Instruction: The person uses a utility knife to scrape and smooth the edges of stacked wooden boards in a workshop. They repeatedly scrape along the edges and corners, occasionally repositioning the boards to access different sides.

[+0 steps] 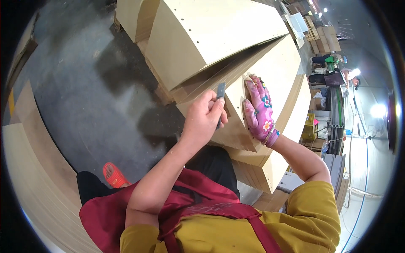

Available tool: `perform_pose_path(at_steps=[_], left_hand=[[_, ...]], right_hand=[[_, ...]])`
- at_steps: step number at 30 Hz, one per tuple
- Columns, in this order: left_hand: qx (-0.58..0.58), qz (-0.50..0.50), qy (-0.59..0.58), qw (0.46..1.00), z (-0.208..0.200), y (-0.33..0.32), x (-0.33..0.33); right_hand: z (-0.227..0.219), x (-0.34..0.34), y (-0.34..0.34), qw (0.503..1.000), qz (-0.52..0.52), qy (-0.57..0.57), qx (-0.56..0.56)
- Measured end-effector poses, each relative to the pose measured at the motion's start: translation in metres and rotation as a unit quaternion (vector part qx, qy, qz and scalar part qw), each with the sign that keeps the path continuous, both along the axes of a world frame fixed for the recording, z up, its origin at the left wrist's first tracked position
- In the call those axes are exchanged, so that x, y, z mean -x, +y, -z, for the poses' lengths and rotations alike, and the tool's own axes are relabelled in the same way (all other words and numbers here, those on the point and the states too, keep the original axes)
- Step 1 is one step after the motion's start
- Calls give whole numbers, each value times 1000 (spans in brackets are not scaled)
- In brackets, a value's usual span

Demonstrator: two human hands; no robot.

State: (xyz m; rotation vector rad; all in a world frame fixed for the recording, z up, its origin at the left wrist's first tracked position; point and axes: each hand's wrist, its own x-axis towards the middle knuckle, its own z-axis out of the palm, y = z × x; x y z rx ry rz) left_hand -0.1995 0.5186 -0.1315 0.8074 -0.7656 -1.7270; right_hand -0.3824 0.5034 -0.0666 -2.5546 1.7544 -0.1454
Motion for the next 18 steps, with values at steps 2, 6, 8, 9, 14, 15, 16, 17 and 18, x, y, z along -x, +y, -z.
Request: perform_pose_path(at_steps=[2,6,8,9,14,15,16,17,18], left_hand=[[11,25,-33,999,4,0,-1],[-31,12,-48,998,16,8,-3],[-82,-18,-32,996,32,16,-7],[-64,-33,-41,997,29,16,-7],[23,-35,-55,998,2,-1,-2],[48,-40,-55,997,2,-5,0],[51,-29,-59,997,1,-5,2],[55,-19,-62,996,0,-5,4],[56,-5,-67,996,0,-4,6]], right_hand=[[0,0,0,1000,-3,-4,0],[-1,-3,-1,1000,0,-2,-4],[1,-2,-1,1000,4,3,-5],[1,0,2,1000,10,9,-8],[-1,-1,-1,1000,-8,-6,3],[0,-2,-1,1000,-6,-6,5],[1,-2,-1,1000,-4,-6,7],[2,-2,-2,1000,-2,-6,9],[1,-1,-1,1000,-3,-8,7]])
